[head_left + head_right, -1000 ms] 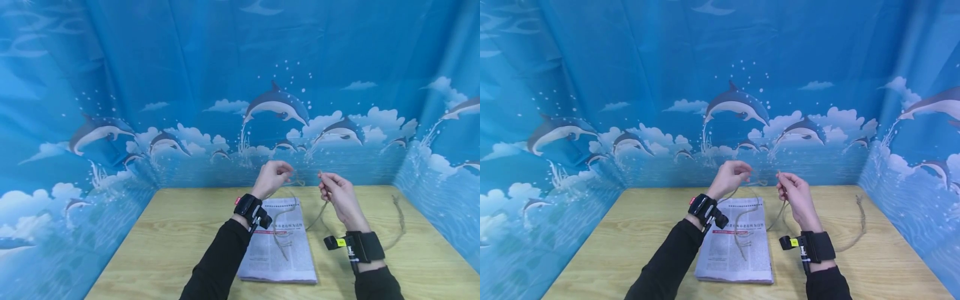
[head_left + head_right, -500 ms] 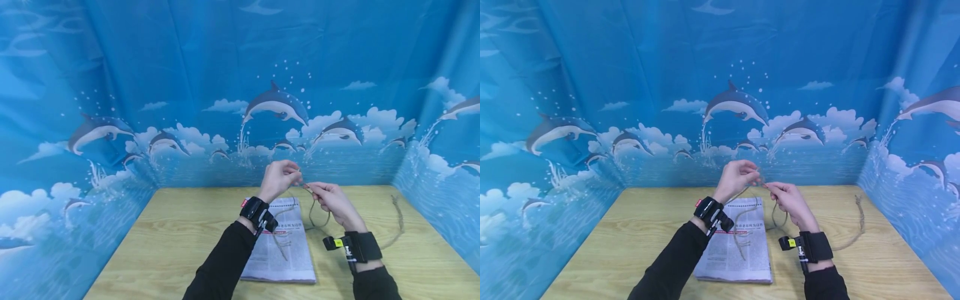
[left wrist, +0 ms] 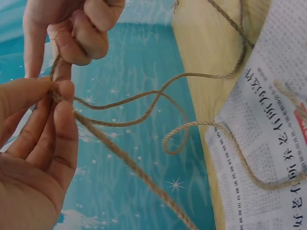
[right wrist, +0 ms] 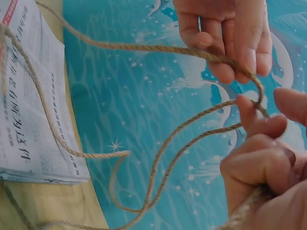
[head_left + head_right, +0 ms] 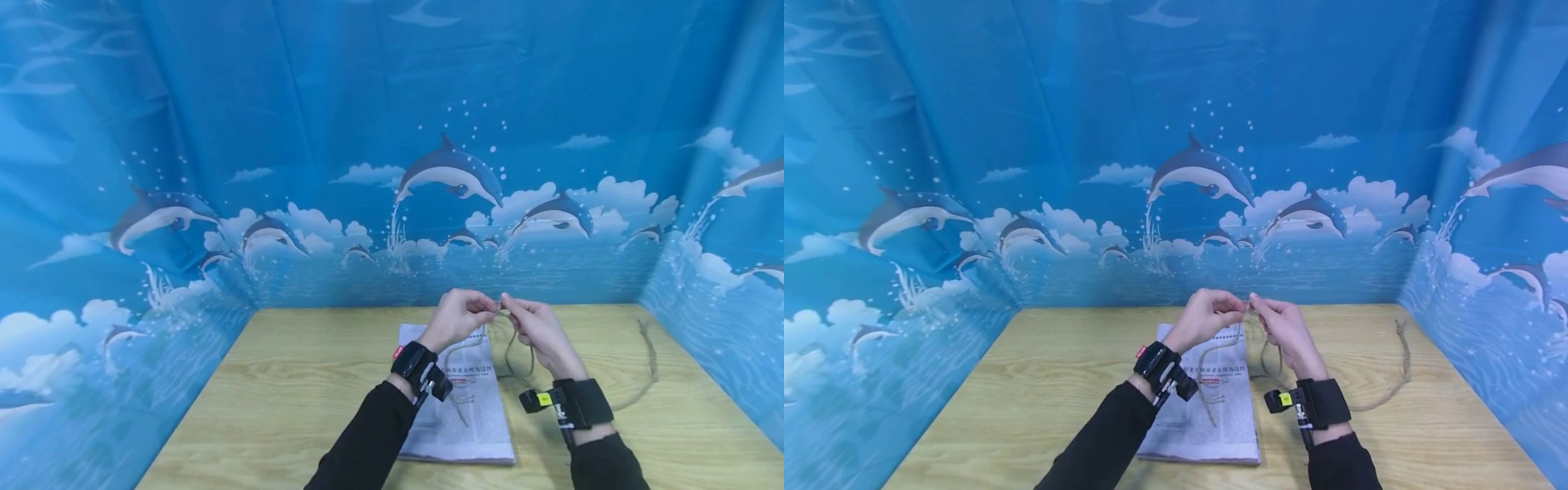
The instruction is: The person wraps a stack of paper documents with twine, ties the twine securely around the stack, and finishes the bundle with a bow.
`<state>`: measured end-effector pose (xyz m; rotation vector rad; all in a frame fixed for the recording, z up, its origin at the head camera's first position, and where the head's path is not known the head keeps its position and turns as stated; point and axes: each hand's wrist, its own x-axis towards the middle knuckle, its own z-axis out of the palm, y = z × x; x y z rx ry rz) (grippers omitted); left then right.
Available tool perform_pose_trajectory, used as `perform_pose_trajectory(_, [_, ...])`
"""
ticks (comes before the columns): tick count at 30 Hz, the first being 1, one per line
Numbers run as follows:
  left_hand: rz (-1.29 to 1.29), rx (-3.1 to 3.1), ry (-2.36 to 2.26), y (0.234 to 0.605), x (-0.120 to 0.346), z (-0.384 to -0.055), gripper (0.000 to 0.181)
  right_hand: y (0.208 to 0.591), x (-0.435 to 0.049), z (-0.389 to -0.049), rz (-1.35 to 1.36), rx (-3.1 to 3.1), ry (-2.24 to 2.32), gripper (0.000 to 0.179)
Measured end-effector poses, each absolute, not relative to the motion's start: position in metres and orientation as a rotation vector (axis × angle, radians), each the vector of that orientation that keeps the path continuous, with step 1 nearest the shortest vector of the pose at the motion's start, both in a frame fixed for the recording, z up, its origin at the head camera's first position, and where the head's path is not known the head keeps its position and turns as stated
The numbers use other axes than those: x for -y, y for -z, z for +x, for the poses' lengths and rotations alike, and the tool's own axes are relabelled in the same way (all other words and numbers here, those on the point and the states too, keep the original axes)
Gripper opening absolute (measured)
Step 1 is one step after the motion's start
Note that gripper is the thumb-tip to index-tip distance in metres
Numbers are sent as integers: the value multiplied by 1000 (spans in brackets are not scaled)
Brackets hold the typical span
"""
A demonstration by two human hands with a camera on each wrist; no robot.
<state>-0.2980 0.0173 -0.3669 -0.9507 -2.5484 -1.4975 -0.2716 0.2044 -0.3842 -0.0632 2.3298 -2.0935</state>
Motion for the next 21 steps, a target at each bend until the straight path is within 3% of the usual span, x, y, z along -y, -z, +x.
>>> perform_pose_trajectory(4, [-953,2526,1522,373,-18,-299,7,385,-201,-273,-38,-2323,2145,32])
perform_pose_trajectory(7, [-917,2516,1594,376,-17,-301,16,385,-200,-273,-50,-2283,2186,22])
perform_pose_trajectory(14, [-906,2635,1665,380,-12,-306,42,385,-209,-272,-145,-2158,2230,23])
perform_pose_trajectory(21, [-896,2637,1543,385,-10,-307,8,387,-211,-274,-178,-2053,2265,23])
